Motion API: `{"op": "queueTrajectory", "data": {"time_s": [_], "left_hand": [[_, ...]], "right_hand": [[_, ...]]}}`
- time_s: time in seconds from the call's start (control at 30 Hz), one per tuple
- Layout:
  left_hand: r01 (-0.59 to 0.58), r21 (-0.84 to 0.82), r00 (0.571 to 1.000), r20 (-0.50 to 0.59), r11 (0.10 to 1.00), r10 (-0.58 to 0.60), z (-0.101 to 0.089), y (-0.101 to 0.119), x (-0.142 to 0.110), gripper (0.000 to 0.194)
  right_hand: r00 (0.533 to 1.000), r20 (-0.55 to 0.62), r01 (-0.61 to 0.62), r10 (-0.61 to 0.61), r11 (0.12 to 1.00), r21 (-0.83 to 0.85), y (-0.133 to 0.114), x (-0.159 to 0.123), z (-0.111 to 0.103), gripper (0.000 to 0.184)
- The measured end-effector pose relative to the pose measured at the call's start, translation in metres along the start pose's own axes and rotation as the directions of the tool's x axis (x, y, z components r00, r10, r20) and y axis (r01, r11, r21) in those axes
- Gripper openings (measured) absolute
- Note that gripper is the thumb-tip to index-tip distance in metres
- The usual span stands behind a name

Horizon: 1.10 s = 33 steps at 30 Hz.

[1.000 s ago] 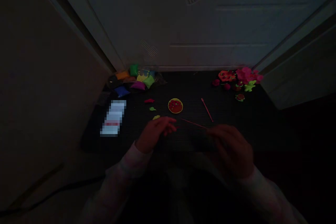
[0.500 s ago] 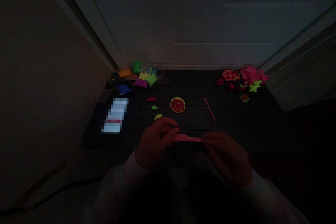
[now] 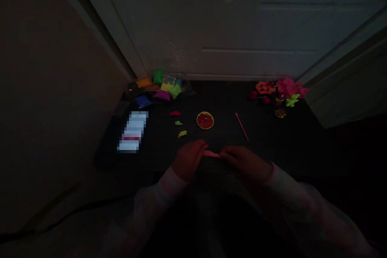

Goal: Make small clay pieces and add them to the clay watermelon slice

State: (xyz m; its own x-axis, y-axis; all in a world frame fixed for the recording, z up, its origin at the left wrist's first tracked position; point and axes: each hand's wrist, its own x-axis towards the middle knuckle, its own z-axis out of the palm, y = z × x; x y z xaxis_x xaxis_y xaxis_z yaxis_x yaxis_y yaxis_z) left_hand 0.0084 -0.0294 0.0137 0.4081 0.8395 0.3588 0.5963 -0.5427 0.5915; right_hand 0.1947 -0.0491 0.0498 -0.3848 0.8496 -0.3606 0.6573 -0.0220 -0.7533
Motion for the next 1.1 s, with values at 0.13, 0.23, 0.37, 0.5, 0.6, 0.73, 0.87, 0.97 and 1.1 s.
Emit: {"op": "queueTrajectory", "data": {"time_s": [0.13,0.23,0.37,0.5,0.6,0.73,0.87,0.97,1.1], "left_hand": [[0.088,0.017,0.995,-0.045,0.996,-0.087,0.002,-0.011,-0.003,0.019],[0.138,0.046,0.988,-0.076,0.989,-0.134,-0.004,-0.020,-0.008,0.019],[0.146,0.038,0.989,-0.036,0.989,-0.145,-0.007,-0.026,-0.013,0.019],[0.087,0.049,0.996,0.027,0.995,-0.088,-0.005,-0.026,-0.014,0.022],[-0.003,0.097,0.994,0.112,0.995,-0.008,-0.004,-0.025,-0.014,0.026],[-0.104,0.207,0.971,0.231,0.973,0.055,-0.005,-0.018,-0.010,0.031],[-0.140,0.278,0.955,0.291,0.950,0.055,-0.003,-0.011,-0.006,0.031],[-0.143,0.300,0.952,0.302,0.943,0.048,-0.003,-0.009,-0.006,0.030],[-0.152,0.342,0.950,0.310,0.927,0.041,-0.002,-0.008,-0.007,0.030]], "right_hand": [[0.996,0.000,-0.087,0.089,0.975,-0.205,0.009,0.018,-0.011,0.026],[0.995,0.033,-0.083,0.093,0.969,-0.231,0.013,0.026,-0.019,0.026],[0.992,0.082,-0.071,0.097,0.959,-0.274,0.013,0.032,-0.022,0.026],[0.988,0.113,-0.067,0.108,0.945,-0.320,0.012,0.038,-0.022,0.025],[0.986,0.116,-0.073,0.122,0.931,-0.359,0.013,0.041,-0.022,0.026],[0.985,0.097,-0.092,0.143,0.908,-0.409,0.012,0.042,-0.021,0.028],[0.981,0.074,-0.128,0.181,0.880,-0.458,0.010,0.042,-0.019,0.029],[0.978,0.059,-0.145,0.198,0.861,-0.488,0.009,0.043,-0.018,0.031],[0.975,0.039,-0.165,0.218,0.831,-0.532,0.006,0.043,-0.017,0.034]]}}
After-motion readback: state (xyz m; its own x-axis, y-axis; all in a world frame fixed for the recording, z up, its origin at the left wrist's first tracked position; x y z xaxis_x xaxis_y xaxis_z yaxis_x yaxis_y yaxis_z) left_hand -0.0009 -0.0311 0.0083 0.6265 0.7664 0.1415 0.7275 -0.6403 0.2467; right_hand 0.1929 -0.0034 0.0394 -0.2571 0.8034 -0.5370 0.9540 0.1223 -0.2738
